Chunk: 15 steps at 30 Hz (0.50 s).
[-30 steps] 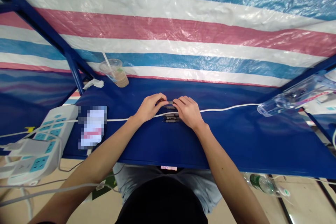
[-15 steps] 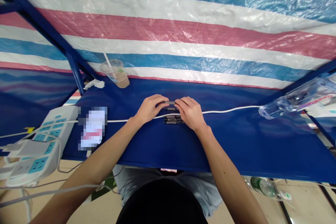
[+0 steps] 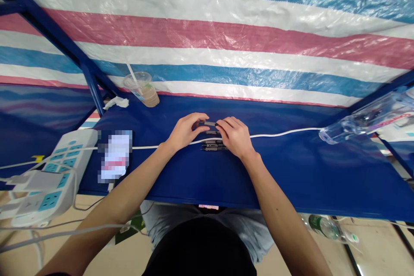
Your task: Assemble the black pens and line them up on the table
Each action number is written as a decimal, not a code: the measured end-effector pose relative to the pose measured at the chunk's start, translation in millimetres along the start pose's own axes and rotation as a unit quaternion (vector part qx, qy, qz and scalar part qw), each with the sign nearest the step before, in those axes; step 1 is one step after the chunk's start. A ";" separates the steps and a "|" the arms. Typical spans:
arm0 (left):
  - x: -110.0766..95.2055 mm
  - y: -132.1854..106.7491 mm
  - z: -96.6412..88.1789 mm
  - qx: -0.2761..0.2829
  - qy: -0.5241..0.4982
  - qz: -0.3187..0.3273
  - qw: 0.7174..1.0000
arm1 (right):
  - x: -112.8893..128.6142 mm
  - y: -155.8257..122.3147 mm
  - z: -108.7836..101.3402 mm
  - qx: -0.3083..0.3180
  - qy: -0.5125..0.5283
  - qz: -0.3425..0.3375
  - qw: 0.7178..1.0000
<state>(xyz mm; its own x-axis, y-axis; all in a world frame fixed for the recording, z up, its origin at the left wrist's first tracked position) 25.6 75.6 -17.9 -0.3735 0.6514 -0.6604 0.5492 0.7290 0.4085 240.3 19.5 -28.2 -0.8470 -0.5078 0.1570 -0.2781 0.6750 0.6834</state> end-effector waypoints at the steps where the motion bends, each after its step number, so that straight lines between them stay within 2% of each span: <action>1: -0.4 -0.1 0.1 0.006 -0.002 0.008 1.000 | -0.5 -0.2 0.1 0.001 0.001 0.003 1.000; 5: -1.0 0.1 -0.2 0.035 0.002 0.016 0.999 | -2.0 -0.7 1.0 0.012 0.006 0.007 1.000; 15: -5.8 0.3 -1.8 0.032 -0.002 0.014 0.999 | -1.6 0.2 -1.3 0.009 0.006 0.002 1.000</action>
Point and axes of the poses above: each hand's wrist, its own y-axis towards the middle knuckle, its own z-axis out of the palm, x = y × z, the point moved 2 cm from there along y, towards the middle knuckle, and after that the axes turned 8 degrees about -y, right-handed, at the moved point
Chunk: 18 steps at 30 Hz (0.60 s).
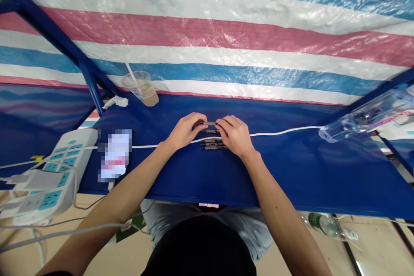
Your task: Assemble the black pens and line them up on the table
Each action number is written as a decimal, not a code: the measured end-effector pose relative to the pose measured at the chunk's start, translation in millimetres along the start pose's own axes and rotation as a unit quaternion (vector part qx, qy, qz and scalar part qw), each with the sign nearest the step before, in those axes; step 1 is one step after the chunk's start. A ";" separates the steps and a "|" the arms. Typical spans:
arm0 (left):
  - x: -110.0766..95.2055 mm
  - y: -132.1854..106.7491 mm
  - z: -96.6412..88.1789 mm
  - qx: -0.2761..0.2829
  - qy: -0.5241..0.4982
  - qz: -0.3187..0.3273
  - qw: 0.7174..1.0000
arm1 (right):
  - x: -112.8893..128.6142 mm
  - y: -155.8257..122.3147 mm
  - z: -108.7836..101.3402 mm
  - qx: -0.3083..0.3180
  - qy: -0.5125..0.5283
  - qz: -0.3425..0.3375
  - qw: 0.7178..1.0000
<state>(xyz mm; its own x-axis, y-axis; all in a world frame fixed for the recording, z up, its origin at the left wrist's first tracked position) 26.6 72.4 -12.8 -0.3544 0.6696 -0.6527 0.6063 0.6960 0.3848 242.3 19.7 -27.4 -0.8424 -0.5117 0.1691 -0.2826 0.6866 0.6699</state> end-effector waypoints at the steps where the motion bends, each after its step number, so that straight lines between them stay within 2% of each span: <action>1: -0.1 0.2 -0.3 0.002 0.002 0.003 1.000 | 0.1 0.0 0.0 0.001 -0.003 -0.002 1.000; 6: 0.4 0.6 -2.6 -0.008 0.000 0.009 1.000 | 0.2 0.0 1.4 0.016 0.004 -0.005 1.000; 15: 0.5 2.1 2.3 0.026 0.029 0.026 0.999 | 3.4 0.7 -0.1 0.013 0.011 -0.010 1.000; 18: -0.3 2.1 1.4 0.017 0.029 0.015 0.999 | 1.5 -0.3 0.3 0.003 0.013 -0.009 1.000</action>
Point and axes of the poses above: each hand's wrist, its own y-axis towards the middle knuckle, its own z-axis out of the palm, x = y × z, the point moved 2 cm from there along y, towards the middle knuckle, and after that the axes turned 8 degrees about -y, right-handed, at the moved point
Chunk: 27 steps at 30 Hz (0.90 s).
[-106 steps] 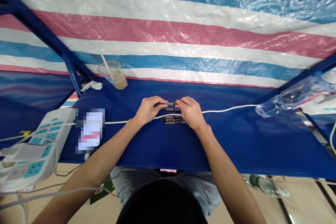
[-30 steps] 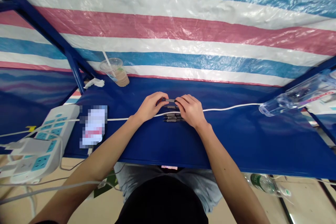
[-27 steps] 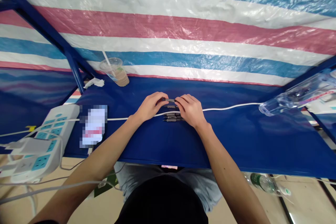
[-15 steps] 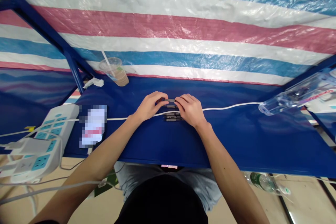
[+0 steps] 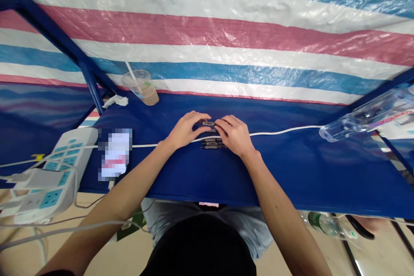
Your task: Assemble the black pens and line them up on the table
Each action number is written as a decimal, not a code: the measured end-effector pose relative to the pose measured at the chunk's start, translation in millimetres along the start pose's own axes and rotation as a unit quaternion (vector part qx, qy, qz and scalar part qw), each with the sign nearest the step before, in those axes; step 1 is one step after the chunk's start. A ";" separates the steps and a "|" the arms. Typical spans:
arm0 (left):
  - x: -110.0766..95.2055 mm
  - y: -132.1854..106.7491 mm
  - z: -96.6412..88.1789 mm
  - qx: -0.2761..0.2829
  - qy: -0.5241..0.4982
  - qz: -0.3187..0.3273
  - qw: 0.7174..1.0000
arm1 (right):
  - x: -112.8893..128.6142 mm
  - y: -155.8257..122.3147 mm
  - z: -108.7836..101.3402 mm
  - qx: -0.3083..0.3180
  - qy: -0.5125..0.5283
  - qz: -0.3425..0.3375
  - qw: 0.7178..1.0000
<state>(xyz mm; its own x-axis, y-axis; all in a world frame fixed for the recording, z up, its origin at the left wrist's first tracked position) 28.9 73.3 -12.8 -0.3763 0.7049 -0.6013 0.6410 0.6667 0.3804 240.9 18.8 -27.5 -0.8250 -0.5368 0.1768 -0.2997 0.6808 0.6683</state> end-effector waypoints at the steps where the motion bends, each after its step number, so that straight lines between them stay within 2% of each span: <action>1: -0.1 -0.2 -0.4 -0.003 0.003 -0.005 1.000 | -0.3 -0.2 0.1 -0.004 0.000 -0.002 1.000; 20: -2.4 -0.2 -2.1 0.006 -0.005 -0.015 1.000 | 2.6 1.4 -1.6 -0.009 -0.002 -0.011 1.000; 27: -2.3 -0.4 -0.9 0.011 -0.006 0.000 1.000 | 2.3 1.0 -0.9 -0.002 0.005 -0.009 1.000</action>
Point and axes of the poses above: each hand's wrist, its own y-axis towards the middle knuckle, its own z-axis out of the palm, x = y × z, the point moved 2 cm from there along y, towards the middle knuckle, and after that the axes turned 8 degrees about -y, right-handed, at the moved point
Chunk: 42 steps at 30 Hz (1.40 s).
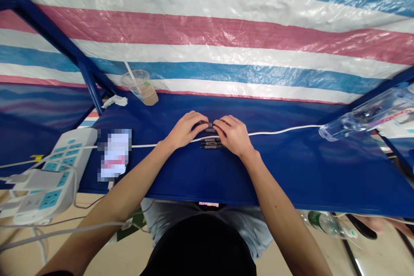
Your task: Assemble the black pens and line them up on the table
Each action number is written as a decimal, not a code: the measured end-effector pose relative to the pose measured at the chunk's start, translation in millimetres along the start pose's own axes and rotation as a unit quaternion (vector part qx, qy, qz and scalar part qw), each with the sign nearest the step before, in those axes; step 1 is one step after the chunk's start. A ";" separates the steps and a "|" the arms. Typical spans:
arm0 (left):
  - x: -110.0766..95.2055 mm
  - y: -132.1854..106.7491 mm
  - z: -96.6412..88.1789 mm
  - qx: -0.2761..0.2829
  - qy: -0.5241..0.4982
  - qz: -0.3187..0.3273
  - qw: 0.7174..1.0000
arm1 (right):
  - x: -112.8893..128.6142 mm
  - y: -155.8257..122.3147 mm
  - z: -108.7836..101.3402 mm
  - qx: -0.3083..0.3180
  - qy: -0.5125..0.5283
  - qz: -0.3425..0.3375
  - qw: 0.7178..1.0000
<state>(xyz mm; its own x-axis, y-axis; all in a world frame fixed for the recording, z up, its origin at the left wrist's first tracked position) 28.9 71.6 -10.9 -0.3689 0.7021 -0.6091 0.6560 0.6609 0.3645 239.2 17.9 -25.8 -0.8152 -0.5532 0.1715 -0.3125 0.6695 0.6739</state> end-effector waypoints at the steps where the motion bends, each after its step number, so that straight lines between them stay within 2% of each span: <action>1: 0.1 -0.1 -0.1 -0.002 -0.002 0.000 1.000 | 0.0 -0.1 0.0 0.000 0.001 0.001 1.000; 7: 0.5 0.4 0.5 0.013 0.004 0.006 1.000 | 1.1 0.2 -0.2 -0.001 -0.004 -0.010 1.000; 18: 1.4 0.7 0.0 0.006 0.019 -0.001 1.000 | 2.6 0.8 0.1 0.011 -0.004 -0.002 1.000; 31: 12.3 -0.6 -6.2 -0.094 0.033 -0.054 0.994 | -31.8 -6.2 -12.3 -0.022 -0.040 0.080 0.996; 42: 12.9 -0.1 -6.8 -0.098 0.029 -0.061 0.993 | -34.2 -7.3 -12.8 -0.033 -0.037 0.079 0.996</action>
<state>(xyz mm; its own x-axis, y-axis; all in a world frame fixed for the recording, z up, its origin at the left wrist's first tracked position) 19.6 82.4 -14.0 -0.4786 0.6237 -0.6180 0.4653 0.7771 0.4239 275.6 25.6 -27.3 -0.8858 -0.4045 0.2275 -0.1468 0.7091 0.6896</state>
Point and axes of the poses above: each hand's wrist, its own y-axis towards the middle knuckle, its own z-axis out of the palm, x = y × z, the point moved 2 cm from there along y, towards the middle knuckle, and after that the axes turned 8 degrees about -y, right-handed, at the moved point
